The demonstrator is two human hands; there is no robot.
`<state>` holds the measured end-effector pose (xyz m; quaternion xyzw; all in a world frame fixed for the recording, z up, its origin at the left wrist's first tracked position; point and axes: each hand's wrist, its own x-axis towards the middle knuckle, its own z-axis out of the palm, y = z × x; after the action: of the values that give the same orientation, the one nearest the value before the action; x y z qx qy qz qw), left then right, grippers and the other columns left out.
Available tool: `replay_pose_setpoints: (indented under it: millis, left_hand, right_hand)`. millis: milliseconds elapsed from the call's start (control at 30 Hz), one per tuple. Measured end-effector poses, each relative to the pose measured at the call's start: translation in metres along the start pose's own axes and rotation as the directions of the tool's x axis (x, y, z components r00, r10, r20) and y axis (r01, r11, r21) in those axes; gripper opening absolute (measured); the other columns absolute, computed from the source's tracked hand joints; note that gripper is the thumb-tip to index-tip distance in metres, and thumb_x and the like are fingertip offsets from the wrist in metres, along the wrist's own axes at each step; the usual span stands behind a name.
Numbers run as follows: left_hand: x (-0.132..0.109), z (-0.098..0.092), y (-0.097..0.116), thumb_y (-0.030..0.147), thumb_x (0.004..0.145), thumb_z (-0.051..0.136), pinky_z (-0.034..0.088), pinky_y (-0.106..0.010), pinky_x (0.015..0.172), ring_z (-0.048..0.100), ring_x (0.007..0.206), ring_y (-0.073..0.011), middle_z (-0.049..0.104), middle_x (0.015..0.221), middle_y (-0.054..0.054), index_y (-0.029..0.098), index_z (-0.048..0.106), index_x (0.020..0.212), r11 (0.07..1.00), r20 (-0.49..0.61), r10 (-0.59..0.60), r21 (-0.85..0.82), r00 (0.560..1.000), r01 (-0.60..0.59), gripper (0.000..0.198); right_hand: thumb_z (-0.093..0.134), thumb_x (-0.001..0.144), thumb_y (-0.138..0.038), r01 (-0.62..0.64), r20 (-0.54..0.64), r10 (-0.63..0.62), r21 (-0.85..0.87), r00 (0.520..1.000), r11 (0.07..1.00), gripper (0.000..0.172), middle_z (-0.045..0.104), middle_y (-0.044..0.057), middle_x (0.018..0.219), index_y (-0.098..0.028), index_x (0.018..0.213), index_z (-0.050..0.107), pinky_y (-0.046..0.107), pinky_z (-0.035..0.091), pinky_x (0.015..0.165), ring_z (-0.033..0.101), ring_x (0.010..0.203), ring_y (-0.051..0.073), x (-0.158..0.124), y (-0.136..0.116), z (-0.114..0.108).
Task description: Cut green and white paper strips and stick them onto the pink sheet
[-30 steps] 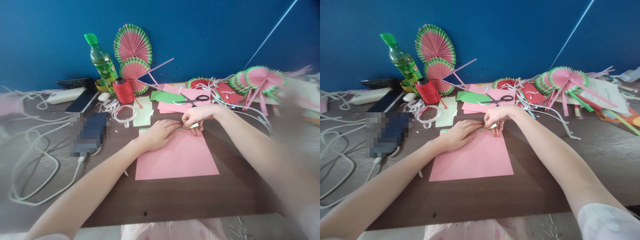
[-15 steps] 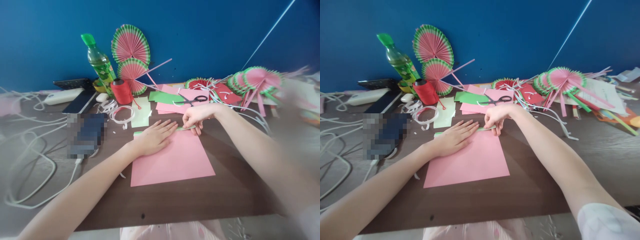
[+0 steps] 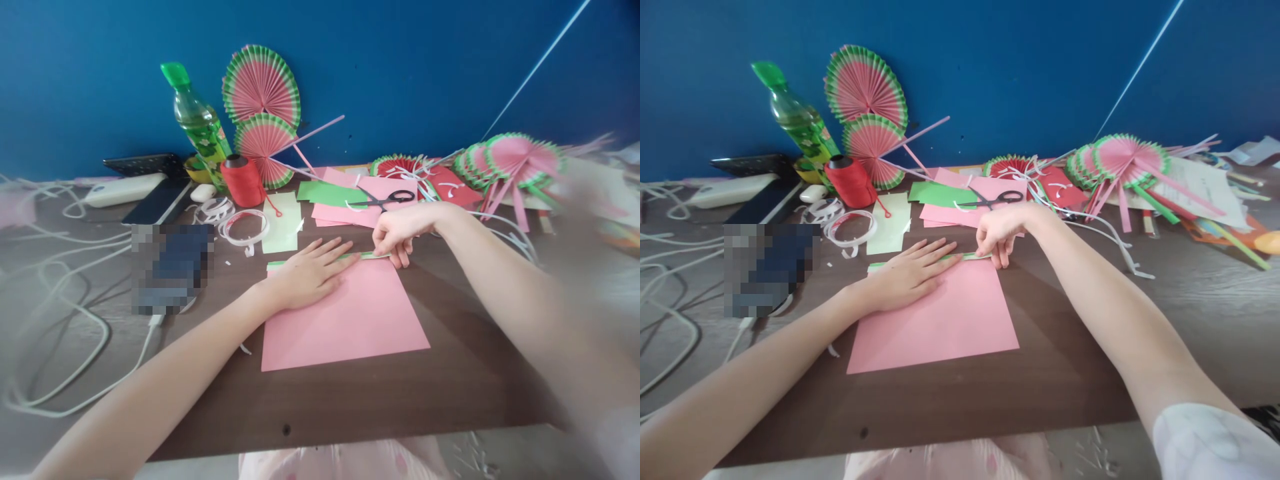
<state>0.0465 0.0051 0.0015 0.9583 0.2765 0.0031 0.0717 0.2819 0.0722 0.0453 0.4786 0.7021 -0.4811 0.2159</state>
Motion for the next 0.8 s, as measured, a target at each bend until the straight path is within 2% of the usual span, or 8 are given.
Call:
replay_pose_setpoints:
  millis: [433, 800]
  left_hand:
    - [0.001, -0.001, 0.000, 0.040, 0.093, 0.017, 0.008, -0.038, 0.112, 0.009, 0.138, -0.0183, 0.017, 0.150, -0.003, 0.018, 0.018, 0.142, 1.000, 0.013, -0.011, 0.018, 1.000, 0.011, 0.054]
    - [0.001, -0.002, -0.001, 0.040, 0.093, 0.019, 0.010, -0.041, 0.111, 0.009, 0.138, -0.0195, 0.016, 0.150, -0.003, 0.026, 0.020, 0.142, 0.999, 0.011, -0.003, 0.034, 1.000, 0.002, 0.051]
  right_hand:
    - [0.062, 0.065, -0.054, -0.047, -0.020, 0.046, -0.045, 0.999, 0.998, 0.040, 0.069, 0.006, 0.070, -0.015, 0.072, 0.055, 0.026, 0.046, 0.059, 0.066, 0.071, 0.018, -0.004, -0.009, 0.002]
    - [0.062, 0.067, -0.046, -0.093, -0.072, 0.088, -0.062, 0.993, 0.994, 0.031, 0.066, 0.005, 0.063, -0.016, 0.066, 0.054, 0.028, 0.046, 0.061, 0.064, 0.066, 0.018, -0.009, -0.018, 0.007]
